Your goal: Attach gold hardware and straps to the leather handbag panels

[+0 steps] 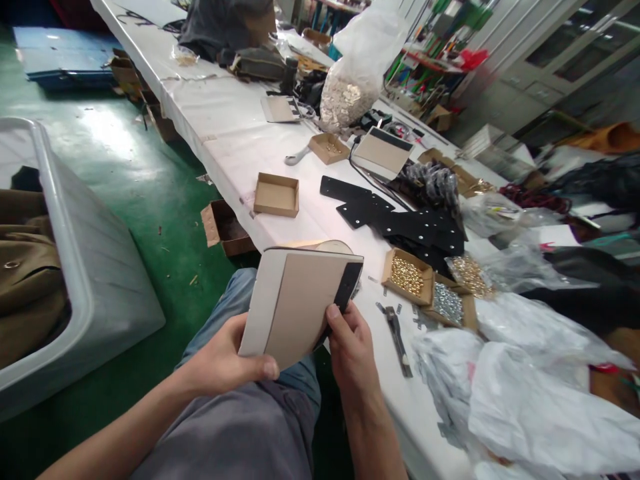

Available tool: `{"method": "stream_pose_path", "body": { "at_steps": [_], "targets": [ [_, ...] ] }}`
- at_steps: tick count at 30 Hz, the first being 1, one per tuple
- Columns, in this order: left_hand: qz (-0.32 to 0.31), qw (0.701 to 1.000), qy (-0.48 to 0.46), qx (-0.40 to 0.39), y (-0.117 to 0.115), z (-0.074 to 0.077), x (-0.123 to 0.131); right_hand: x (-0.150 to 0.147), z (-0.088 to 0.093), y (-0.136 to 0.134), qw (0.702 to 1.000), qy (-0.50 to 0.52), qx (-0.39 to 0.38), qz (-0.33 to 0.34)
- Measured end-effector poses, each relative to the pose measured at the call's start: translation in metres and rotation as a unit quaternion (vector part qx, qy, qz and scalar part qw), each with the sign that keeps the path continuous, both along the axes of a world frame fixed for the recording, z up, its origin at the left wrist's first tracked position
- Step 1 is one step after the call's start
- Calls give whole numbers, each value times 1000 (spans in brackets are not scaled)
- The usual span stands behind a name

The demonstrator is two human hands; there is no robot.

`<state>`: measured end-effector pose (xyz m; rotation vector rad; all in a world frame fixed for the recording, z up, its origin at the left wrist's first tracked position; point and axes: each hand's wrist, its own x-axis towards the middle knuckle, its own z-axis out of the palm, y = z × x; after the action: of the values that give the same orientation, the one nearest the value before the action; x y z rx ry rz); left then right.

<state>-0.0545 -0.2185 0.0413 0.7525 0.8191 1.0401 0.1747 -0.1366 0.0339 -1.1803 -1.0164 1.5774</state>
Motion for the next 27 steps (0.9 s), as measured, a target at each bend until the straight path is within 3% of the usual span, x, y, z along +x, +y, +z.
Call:
{"method": "stream_pose_path", "body": {
  "at_steps": [4, 6, 9, 11, 13, 17, 23, 27],
  "targets": [
    [13, 998, 55, 1, 6, 7, 7, -2, -10, -3, 999, -14, 9, -30],
    [96, 984, 141, 45, 10, 7, 6, 2, -18, -3, 998, -42, 12, -53],
    [276, 905, 300, 125, 18, 6, -4, 13, -28, 0, 992, -99, 21, -69],
    [336, 852, 366, 166, 24, 7, -12, 17, -28, 2, 992, -117, 25, -50],
    [331, 827, 410, 195, 29, 10, -16, 18, -25, 1, 994, -106, 22, -8],
    [251, 807, 489, 216, 34, 7, -2, 14, -19, -6, 997, -52, -3, 53],
    [264, 776, 538, 196, 46, -26, 26, 13, -24, -21, 996, -87, 10, 28],
    [250, 784, 529, 206, 51, -41, 29, 13, -23, -29, 996, -80, 22, 40]
  ]
}}
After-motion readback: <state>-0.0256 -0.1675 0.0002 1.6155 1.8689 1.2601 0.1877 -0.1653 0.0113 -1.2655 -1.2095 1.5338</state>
